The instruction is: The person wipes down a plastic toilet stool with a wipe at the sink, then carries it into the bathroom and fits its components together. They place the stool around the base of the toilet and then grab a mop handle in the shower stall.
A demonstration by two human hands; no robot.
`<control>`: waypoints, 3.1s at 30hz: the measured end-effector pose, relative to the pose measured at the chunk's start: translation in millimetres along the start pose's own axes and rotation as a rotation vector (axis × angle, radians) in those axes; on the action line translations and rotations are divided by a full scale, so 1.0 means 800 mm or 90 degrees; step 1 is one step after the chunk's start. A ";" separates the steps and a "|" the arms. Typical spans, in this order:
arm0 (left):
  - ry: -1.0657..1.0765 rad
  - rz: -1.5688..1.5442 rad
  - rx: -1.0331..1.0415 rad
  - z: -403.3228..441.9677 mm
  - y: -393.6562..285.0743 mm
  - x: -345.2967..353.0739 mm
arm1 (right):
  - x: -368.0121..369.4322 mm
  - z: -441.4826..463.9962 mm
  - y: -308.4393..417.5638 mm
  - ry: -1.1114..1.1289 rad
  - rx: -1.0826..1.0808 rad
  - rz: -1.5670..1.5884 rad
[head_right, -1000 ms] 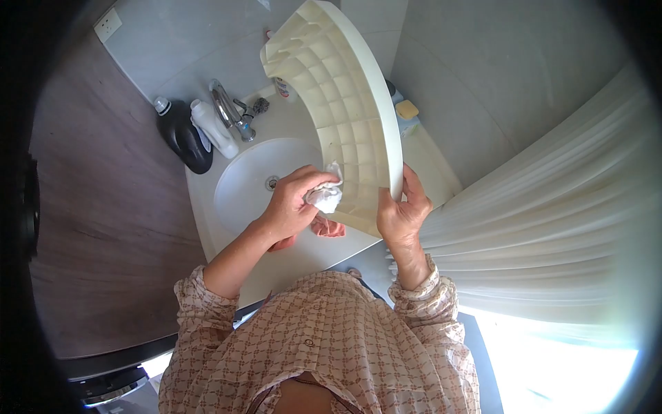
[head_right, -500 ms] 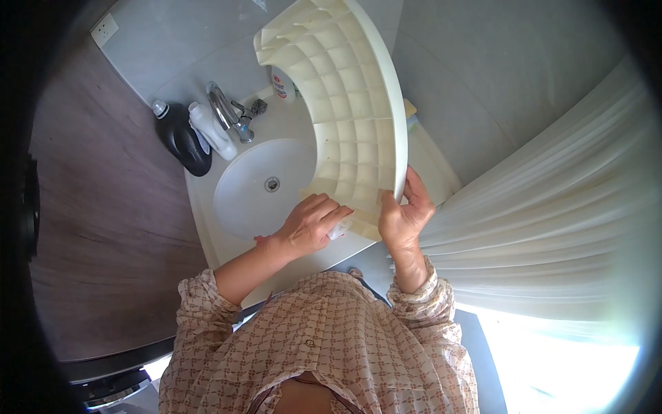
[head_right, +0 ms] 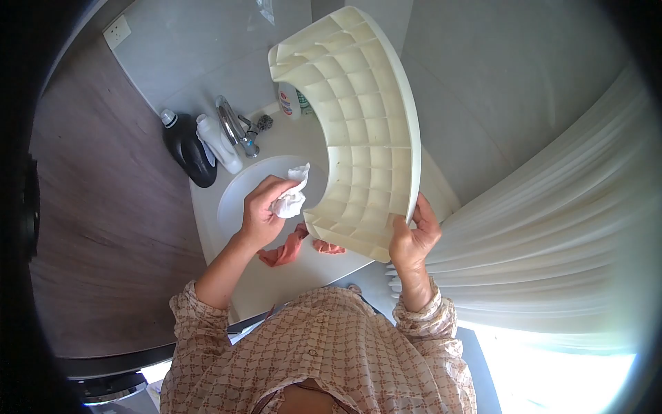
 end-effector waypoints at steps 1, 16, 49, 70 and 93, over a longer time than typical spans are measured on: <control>-0.012 0.043 0.030 0.007 -0.004 -0.004 | -0.001 0.000 0.003 0.003 -0.016 -0.024; 0.238 0.314 -0.099 0.041 -0.001 0.078 | 0.019 -0.017 0.021 0.092 -0.194 -0.318; -0.152 -0.041 -0.102 0.067 0.072 -0.053 | -0.022 0.016 0.028 0.071 0.221 -0.013; 0.020 0.415 -0.112 0.111 0.167 -0.046 | -0.034 0.038 0.086 0.231 0.183 -0.132; 0.172 0.295 -0.235 0.141 0.108 -0.080 | -0.062 0.100 0.015 0.376 0.511 0.077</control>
Point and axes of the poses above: each hand's wrist, its own z-axis towards the middle knuckle, its own x-axis out of the palm, y = z × x, the point moved 3 cm from there along z, towards the middle knuckle, and after that the axes turned 5 degrees about y, right-handed, at the moved point
